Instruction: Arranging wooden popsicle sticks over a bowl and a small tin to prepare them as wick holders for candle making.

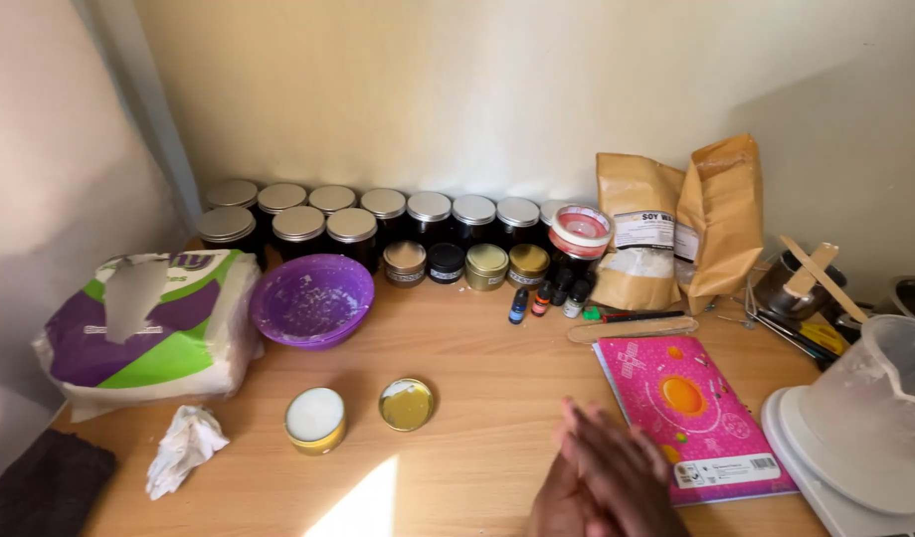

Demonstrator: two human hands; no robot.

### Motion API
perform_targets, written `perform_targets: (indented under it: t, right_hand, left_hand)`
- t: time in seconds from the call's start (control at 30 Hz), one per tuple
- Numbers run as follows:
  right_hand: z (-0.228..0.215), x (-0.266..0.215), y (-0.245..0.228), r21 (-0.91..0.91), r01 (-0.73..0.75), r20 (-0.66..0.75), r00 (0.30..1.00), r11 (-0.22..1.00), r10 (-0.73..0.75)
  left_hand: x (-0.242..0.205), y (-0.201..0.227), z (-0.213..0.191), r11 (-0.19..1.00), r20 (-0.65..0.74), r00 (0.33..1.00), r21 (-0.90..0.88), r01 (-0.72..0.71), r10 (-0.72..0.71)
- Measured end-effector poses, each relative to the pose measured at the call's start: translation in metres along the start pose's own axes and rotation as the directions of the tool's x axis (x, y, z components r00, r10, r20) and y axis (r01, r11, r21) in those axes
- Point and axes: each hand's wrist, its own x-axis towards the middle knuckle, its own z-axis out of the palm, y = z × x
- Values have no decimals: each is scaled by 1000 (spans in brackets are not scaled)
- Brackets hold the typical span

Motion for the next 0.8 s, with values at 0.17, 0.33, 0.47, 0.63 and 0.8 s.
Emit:
perform_targets:
  t: [0.17,0.33,0.47,0.63,0.8]
  right_hand:
    - [-15,12,-18,428,-322,-248,856,844,452]
    - [-5,36,-39,380,-234,-133,944,895,303]
    - [37,64,-77,538,-295,180,955,790,235]
    - [87,112,-108,466,-355,263,930,810,256]
    - [118,136,-94,452,-372,65,920,811,386]
  left_hand:
    - [-81,105,55,-358,340,862,911,-204,375]
    - [-109,183,55,-932,840,466,353,-82,277]
    - [-126,200,75,-931,905,238,365,-9,353]
    - [-115,216,48,-724,748,226,445,527,625]
    - [-106,235,32,-566,287,516,624,539,807]
